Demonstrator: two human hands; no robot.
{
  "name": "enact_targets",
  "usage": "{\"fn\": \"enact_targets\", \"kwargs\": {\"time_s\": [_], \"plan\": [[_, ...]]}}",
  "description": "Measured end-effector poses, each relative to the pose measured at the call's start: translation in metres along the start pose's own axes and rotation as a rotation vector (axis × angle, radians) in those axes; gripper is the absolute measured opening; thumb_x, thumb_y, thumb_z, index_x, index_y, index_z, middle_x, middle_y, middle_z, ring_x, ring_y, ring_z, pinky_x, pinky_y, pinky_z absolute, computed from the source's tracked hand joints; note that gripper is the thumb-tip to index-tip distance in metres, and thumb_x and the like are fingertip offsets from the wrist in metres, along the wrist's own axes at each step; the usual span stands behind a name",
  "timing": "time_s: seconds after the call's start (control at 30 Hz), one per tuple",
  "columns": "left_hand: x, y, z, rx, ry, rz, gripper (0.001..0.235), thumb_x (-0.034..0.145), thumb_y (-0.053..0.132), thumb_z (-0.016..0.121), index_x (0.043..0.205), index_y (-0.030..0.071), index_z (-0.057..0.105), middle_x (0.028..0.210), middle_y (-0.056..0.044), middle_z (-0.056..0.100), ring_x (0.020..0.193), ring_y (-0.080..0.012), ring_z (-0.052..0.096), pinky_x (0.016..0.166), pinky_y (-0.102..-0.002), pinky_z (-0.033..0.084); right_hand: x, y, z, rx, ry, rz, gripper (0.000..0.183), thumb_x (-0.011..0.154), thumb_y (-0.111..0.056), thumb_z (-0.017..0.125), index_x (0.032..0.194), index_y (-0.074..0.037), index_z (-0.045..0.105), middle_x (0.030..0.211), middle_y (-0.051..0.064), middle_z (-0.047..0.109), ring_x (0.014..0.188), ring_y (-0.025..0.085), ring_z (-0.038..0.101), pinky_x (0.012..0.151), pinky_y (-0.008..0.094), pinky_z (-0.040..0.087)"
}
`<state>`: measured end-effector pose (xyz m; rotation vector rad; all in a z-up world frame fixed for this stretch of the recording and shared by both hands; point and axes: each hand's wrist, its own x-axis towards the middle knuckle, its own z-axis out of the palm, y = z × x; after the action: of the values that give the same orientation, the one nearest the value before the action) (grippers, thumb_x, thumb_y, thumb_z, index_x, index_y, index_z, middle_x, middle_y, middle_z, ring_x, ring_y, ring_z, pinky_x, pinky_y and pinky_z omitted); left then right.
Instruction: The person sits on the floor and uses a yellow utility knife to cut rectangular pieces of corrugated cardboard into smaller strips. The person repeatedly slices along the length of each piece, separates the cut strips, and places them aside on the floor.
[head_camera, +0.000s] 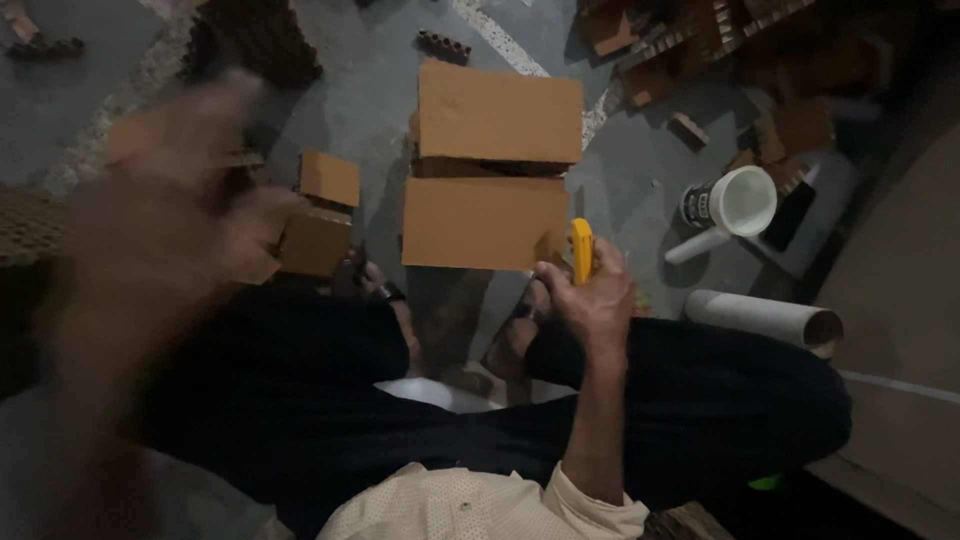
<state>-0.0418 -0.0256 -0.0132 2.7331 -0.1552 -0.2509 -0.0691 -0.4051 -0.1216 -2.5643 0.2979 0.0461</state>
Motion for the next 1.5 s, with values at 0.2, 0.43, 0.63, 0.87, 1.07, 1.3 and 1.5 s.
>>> {"fn": "enact_targets", "kwargs": {"time_s": [0.2,0.43,0.63,0.87,1.07,1.3,1.5], "plan": [[0.005,0.077,0.134,-0.028,-0.194,-0.11,0.114,0.067,0.017,0.089,0.161,0.012,0.024,0.158,-0.03,0.025,0.108,-0.0426,0.064,0.082,-0.046,0.059,-0.001,-0.006,0.011,-0.106,-0.164,0.228,0.061,0.073,-0.038,0.089,0.114,0.0,0.064,0.089,0.018,0.073,0.08,0.031,0.073,0.072,0.045,0.058],[-0.011,0.081,0.152,-0.283,0.234,0.091,0.074,0.077,-0.004,0.076,0.145,0.003,0.049,0.155,-0.03,0.039,0.116,-0.0457,0.065,0.087,-0.043,0.062,-0.013,-0.01,-0.016,0.107,-0.145,0.172,0.067,0.073,-0.027,0.089,0.13,-0.003,0.064,0.102,0.012,0.075,0.086,0.021,0.073,0.073,0.034,0.06],[-0.016,0.083,0.117,-0.617,0.43,0.065,0.045,0.088,0.014,0.086,0.127,0.003,0.067,0.103,-0.013,0.074,0.077,-0.0193,0.074,0.066,-0.031,0.06,-0.024,0.005,-0.058,0.526,0.023,0.113,0.046,0.085,-0.017,0.082,0.128,-0.001,0.071,0.102,0.012,0.075,0.085,0.018,0.07,0.073,0.032,0.056],[0.058,0.083,0.164,-0.651,0.339,-0.29,0.05,0.09,0.028,0.083,0.125,-0.003,0.065,0.101,-0.019,0.075,0.081,-0.0256,0.075,0.074,-0.038,0.059,0.049,0.01,0.002,0.299,0.127,0.111,0.037,0.09,-0.032,0.08,0.116,-0.005,0.077,0.098,0.01,0.077,0.084,0.016,0.073,0.074,0.032,0.059],[0.044,0.064,0.217,-0.546,0.43,-0.248,0.092,0.087,0.03,0.087,0.15,-0.011,0.034,0.15,-0.04,0.039,0.135,-0.0512,0.044,0.109,-0.053,0.042,0.033,0.019,0.02,0.248,0.156,0.184,0.054,0.086,-0.034,0.083,0.128,-0.005,0.068,0.105,0.013,0.076,0.085,0.022,0.076,0.074,0.038,0.064],[0.016,0.075,0.234,-0.676,0.159,-0.078,0.11,0.079,0.011,0.082,0.158,-0.009,0.009,0.149,-0.04,0.039,0.135,-0.0533,0.048,0.111,-0.053,0.045,0.014,0.03,0.027,0.038,-0.087,-0.024,0.108,0.063,-0.019,0.092,0.154,-0.003,0.036,0.115,0.024,0.068,0.079,0.027,0.075,0.068,0.035,0.062],[0.03,0.075,0.234,-0.395,0.032,-0.183,0.095,0.084,-0.009,0.062,0.162,0.001,0.009,0.158,-0.031,0.045,0.093,-0.0438,0.072,0.067,-0.049,0.06,0.021,0.038,0.053,0.007,-0.038,0.1,0.084,0.081,-0.007,0.07,0.159,-0.006,0.038,0.081,0.015,0.073,0.056,0.021,0.071,0.048,0.03,0.06]]}}
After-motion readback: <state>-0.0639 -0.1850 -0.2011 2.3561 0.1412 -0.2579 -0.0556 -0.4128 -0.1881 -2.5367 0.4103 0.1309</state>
